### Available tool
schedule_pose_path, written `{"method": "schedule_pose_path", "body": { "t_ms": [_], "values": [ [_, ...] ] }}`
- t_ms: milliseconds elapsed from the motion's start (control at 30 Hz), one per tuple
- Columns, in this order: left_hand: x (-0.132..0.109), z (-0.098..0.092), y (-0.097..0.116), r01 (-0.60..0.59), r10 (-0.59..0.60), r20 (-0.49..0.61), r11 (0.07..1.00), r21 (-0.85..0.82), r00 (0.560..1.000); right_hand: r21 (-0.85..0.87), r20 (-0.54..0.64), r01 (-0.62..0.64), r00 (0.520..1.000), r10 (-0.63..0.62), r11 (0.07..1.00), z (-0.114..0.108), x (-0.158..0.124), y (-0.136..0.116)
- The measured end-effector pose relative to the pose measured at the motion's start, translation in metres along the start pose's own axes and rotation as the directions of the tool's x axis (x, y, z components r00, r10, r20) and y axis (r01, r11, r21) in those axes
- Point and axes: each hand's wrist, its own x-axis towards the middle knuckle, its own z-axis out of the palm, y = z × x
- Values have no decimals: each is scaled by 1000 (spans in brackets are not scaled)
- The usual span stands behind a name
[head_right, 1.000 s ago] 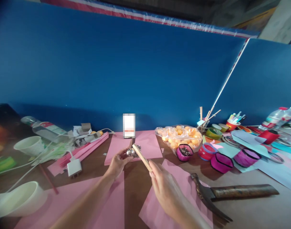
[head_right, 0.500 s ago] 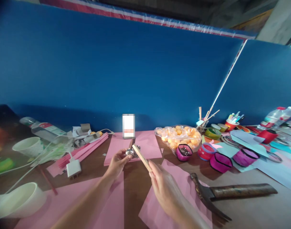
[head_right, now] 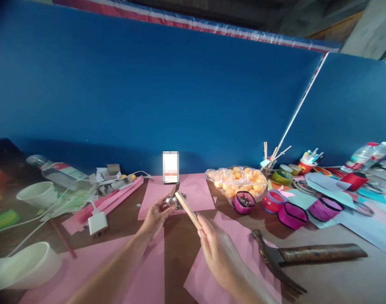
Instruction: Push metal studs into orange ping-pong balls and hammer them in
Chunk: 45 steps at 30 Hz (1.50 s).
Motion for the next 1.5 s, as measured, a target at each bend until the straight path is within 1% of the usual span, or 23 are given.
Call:
{"method": "schedule_pose_path", "body": {
  "t_ms": [100, 167, 267, 367, 433, 600, 700, 800, 967, 1100, 1233, 1300, 1367, 1433, 1500],
  "values": [
    [2, -1, -3, -17, 17, -15, 1000, -5, 1000, -1, 27, 17, 999, -17, 1000, 1, 2, -1],
    [3, -1, -4, -19, 19, -6, 1000, -2, 1000, 4, 39, 15, 999, -15, 1000, 1, 3, -1],
    [3, 0, -3, -19, 19, 12, 1000, 9, 1000, 29, 11, 1, 1000, -1, 1000, 2, 4, -2],
    [1, 1, 1, -29, 30, 26, 1000, -10, 999, 60, 35, -6, 999, 4, 998, 3, 4, -3],
    [-1, 2, 3, -19, 19, 39, 1000, -6, 999, 69, 55, -11, 998, 7, 998, 3, 4, -4],
    [-3, 4, 7, 25, -25, 3, 1000, 9, 1000, 82, 44, -38, 998, 35, 996, 3, 4, -4],
    [-2, 4, 7, 26, -26, 5, 1000, -1, 1000, 105, 84, -51, 996, 43, 993, 3, 4, -3],
    [0, 3, 5, 36, -36, 2, 999, -7, 999, 123, 75, -66, 996, 57, 990, 2, 4, -3],
    [1, 1, 2, 25, -25, 24, 1000, -9, 999, 129, 78, -58, 996, 48, 990, 0, 5, -2],
    [0, 0, 2, 27, -28, 49, 1000, 11, 998, 158, 74, -96, 994, 85, 983, -1, 5, -3],
    [-2, 2, 4, 18, -20, 62, 999, 36, 998, 177, 123, -123, 987, 102, 976, -1, 5, -3],
    [-4, 3, 5, 20, -22, 59, 999, 49, 998, 181, 106, -127, 988, 109, 975, -2, 8, 0],
    [-4, 3, 6, 21, -24, 43, 998, 57, 999, 132, 37, -118, 993, 114, 984, -4, 12, 8],
    [-4, 4, 6, 28, -29, 14, 999, 43, 999, 7, -23, -127, 992, 128, 992, -6, 17, 17],
    [-4, 3, 7, 32, -31, -1, 999, 16, 1000, -145, -41, -171, 985, 166, 975, -7, 23, 28]
  ]
}}
